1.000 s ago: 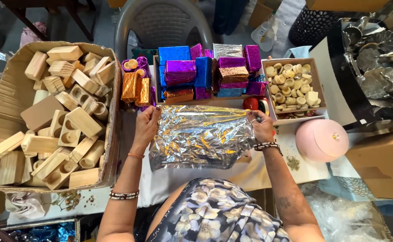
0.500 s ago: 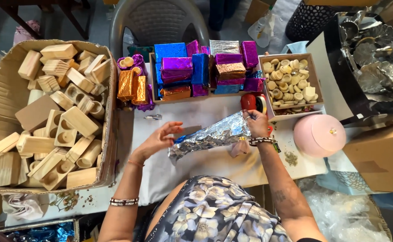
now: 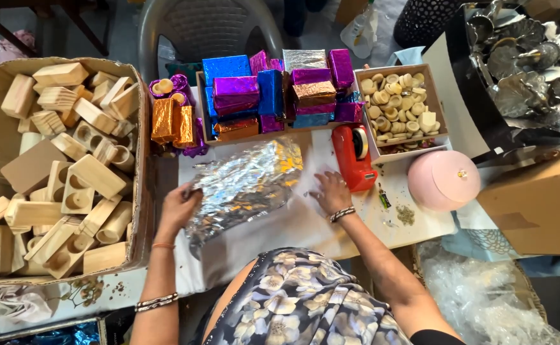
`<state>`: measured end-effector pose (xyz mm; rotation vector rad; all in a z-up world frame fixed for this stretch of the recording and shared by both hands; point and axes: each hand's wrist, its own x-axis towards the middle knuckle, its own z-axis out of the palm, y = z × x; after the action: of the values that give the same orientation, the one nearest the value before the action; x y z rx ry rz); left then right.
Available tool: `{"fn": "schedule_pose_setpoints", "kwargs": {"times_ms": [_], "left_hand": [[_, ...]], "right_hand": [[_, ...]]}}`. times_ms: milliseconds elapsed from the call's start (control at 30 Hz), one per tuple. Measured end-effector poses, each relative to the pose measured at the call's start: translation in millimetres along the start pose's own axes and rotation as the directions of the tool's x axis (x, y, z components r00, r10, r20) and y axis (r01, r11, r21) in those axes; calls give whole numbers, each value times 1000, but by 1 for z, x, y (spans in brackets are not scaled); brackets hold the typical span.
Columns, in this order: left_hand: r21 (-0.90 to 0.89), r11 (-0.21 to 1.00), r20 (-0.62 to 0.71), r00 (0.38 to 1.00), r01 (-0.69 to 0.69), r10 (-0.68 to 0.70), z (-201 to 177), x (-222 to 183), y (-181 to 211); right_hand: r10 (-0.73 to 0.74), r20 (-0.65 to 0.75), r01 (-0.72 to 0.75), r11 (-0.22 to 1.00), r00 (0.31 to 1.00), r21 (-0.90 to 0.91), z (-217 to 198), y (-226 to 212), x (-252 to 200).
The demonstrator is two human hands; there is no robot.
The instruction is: Wrapping small wooden boxes and containers in foil and decorative paper.
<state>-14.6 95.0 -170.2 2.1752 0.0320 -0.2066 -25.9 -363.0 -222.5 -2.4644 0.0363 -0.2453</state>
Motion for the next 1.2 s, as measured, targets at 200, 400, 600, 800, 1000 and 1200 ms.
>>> {"fn": "schedule_pose_setpoints", "kwargs": {"times_ms": [200, 400, 600, 800, 1000, 1200], "left_hand": [[-309, 940, -118, 975, 143, -187, -22, -20, -9], [-293, 946, -170, 966, 140, -195, -25, -34, -34], [-288, 910, -121, 932, 297, -343, -28, -46, -37], [-190, 972, -145, 975, 138, -166, -4, -55, -56], [20, 973, -129, 965, 231, -227, 17, -67, -61], [152, 911, -238, 909, 384, -343, 27, -66, -83]], "right_hand": [[1, 248, 87, 935, 969, -343, 17, 75, -41], [232, 341, 46, 765, 911, -642, -38, 0, -26], [-166, 418, 323, 884, 893, -338, 6, -78, 8], [-286, 653, 599, 733, 701, -323, 55, -136, 18], [-186, 641, 547, 720, 745, -427, 49, -123, 8], [-21, 418, 261, 810, 908, -526, 2, -83, -5]]}}
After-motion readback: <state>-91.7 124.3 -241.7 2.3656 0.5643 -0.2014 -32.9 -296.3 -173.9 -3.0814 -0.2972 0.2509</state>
